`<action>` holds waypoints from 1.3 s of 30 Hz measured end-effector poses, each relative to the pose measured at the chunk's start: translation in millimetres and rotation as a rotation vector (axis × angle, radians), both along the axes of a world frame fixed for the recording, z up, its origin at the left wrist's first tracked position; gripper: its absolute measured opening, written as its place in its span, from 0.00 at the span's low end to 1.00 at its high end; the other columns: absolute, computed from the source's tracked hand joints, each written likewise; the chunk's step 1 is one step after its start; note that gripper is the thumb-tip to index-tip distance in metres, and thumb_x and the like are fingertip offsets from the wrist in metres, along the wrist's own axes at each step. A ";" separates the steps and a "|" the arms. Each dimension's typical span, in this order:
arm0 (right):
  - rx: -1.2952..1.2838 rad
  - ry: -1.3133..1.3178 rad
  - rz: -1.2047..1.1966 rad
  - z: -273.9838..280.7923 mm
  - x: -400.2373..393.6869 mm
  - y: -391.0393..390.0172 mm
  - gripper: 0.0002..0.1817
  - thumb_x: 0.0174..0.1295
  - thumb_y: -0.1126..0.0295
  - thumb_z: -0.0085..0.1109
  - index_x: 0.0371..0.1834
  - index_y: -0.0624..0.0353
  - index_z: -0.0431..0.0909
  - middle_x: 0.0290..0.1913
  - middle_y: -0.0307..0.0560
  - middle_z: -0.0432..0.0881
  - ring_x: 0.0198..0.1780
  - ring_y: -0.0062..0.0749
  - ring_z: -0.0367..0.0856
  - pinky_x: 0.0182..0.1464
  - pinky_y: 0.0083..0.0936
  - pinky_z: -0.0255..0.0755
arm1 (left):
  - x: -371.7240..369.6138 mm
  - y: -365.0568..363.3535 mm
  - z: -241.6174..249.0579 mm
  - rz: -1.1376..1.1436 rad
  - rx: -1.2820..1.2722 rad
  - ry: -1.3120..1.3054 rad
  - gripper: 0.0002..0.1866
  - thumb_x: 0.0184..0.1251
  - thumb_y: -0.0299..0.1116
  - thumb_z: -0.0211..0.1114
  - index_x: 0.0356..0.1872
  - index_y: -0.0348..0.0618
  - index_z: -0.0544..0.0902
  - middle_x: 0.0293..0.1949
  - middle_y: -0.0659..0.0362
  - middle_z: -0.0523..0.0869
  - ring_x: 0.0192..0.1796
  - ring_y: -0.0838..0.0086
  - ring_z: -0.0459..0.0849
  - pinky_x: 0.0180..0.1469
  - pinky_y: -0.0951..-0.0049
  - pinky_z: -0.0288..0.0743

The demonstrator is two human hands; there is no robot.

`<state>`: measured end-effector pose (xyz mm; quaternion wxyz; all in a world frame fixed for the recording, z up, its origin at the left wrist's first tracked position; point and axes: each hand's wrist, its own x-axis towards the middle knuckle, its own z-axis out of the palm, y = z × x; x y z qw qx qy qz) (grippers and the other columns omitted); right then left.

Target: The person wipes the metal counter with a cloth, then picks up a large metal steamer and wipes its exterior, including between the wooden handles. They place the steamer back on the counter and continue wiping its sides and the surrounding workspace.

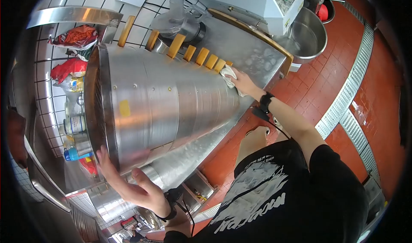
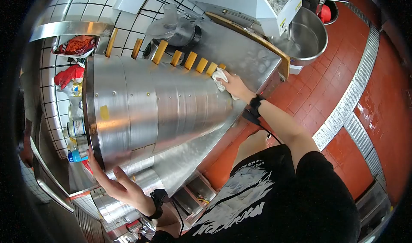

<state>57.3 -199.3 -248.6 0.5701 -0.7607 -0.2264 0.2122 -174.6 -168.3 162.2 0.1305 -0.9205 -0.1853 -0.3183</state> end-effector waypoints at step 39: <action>-0.564 -0.581 0.217 19.6 14.3 -25.4 0.25 0.54 0.51 0.65 0.56 0.43 0.81 0.60 0.52 0.71 0.62 0.48 0.68 0.59 0.40 0.66 | -2.9 4.6 -7.3 0.015 -0.045 -0.060 0.31 0.76 0.48 0.55 0.72 0.38 0.66 0.70 0.46 0.70 0.72 0.55 0.67 0.71 0.54 0.61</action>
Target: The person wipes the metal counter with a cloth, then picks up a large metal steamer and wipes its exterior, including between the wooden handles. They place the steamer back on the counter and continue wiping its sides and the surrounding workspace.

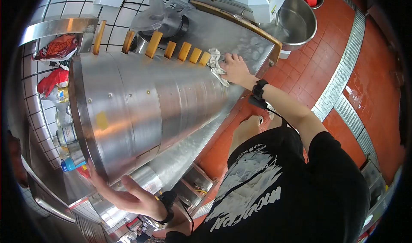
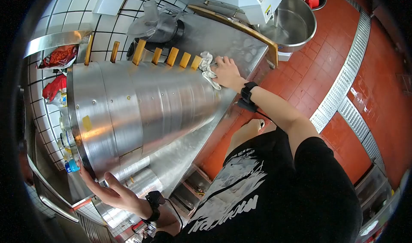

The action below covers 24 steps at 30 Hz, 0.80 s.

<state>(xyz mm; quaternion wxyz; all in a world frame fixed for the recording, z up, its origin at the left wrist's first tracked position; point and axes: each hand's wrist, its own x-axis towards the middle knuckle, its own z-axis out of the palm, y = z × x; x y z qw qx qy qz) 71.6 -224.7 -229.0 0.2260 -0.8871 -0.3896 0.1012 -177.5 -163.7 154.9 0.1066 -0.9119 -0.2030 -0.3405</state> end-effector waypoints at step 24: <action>0.316 0.056 0.151 -21.5 -66.1 -35.7 0.37 0.45 0.60 0.71 0.58 0.67 0.68 0.55 0.60 0.73 0.57 0.59 0.72 0.54 0.43 0.76 | 3.4 -2.1 2.1 -0.063 0.043 0.025 0.28 0.76 0.43 0.54 0.70 0.39 0.68 0.68 0.46 0.72 0.70 0.55 0.70 0.71 0.55 0.62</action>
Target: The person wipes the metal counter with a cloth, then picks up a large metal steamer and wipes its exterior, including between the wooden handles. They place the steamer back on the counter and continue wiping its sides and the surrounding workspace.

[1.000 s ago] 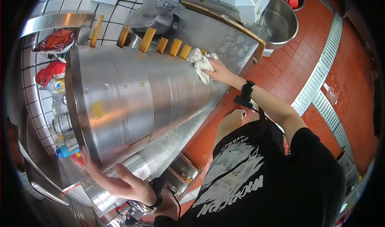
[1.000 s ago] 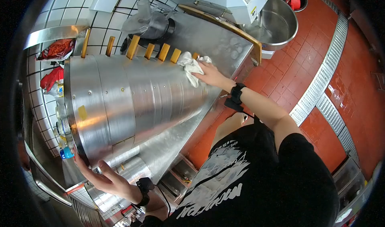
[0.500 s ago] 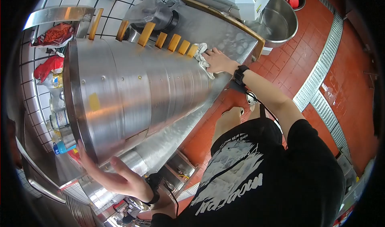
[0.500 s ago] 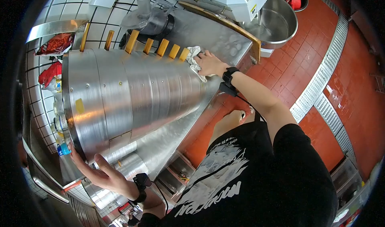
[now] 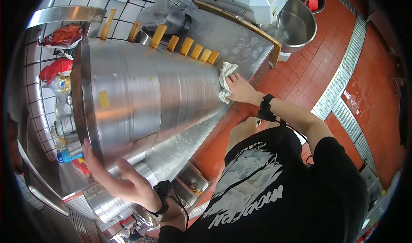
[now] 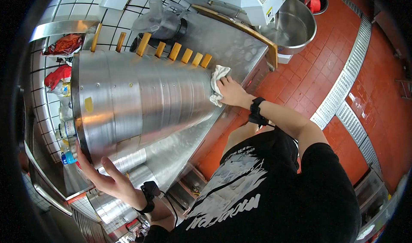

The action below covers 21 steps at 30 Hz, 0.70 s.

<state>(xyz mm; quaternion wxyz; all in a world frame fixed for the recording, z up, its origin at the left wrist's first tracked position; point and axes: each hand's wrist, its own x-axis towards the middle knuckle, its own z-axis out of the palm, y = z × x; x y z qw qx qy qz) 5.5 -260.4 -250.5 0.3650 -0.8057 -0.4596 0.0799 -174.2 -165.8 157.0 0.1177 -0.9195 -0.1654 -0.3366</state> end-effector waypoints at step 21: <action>0.257 0.161 0.259 145.5 -10.2 -19.8 0.38 0.41 0.77 0.65 0.63 0.61 0.66 0.53 0.58 0.76 0.58 0.56 0.71 0.61 0.42 0.68 | -18.6 11.3 19.1 -0.146 -0.059 -0.103 0.24 0.70 0.26 0.47 0.66 0.33 0.73 0.65 0.47 0.77 0.72 0.52 0.69 0.76 0.46 0.51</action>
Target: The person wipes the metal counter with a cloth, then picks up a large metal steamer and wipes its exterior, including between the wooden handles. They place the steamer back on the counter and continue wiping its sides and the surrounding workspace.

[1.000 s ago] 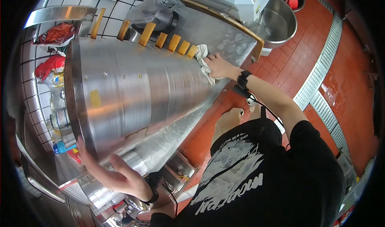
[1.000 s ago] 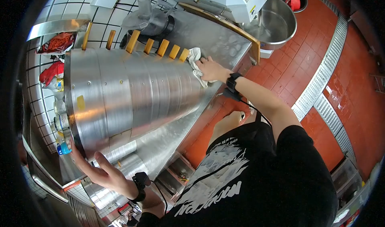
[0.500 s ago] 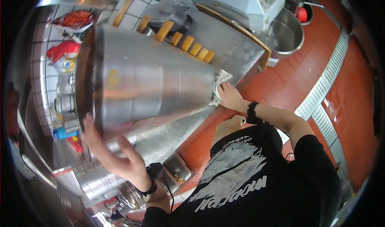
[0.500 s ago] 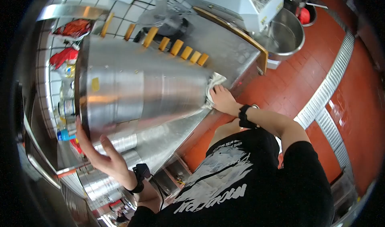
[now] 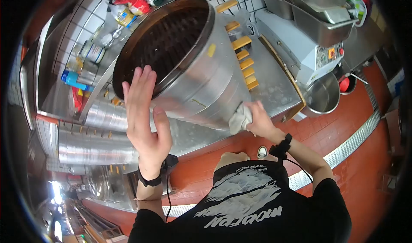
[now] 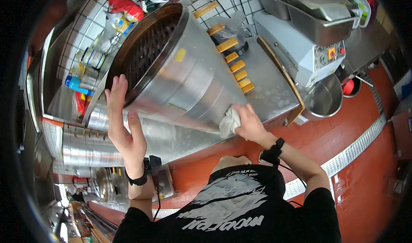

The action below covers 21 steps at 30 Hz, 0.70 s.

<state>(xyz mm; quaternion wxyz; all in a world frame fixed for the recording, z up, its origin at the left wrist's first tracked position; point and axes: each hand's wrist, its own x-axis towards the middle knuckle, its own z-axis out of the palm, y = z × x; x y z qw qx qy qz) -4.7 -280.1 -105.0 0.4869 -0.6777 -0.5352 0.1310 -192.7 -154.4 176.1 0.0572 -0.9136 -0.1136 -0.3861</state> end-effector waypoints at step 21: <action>0.851 -0.481 -0.222 110.8 -6.1 65.8 0.27 0.39 0.58 0.74 0.48 0.46 0.82 0.63 0.56 0.65 0.62 0.54 0.65 0.59 0.48 0.61 | -23.0 12.1 -3.6 0.083 -0.046 -0.043 0.31 0.49 0.15 0.47 0.59 0.35 0.79 0.62 0.48 0.79 0.70 0.54 0.72 0.75 0.49 0.56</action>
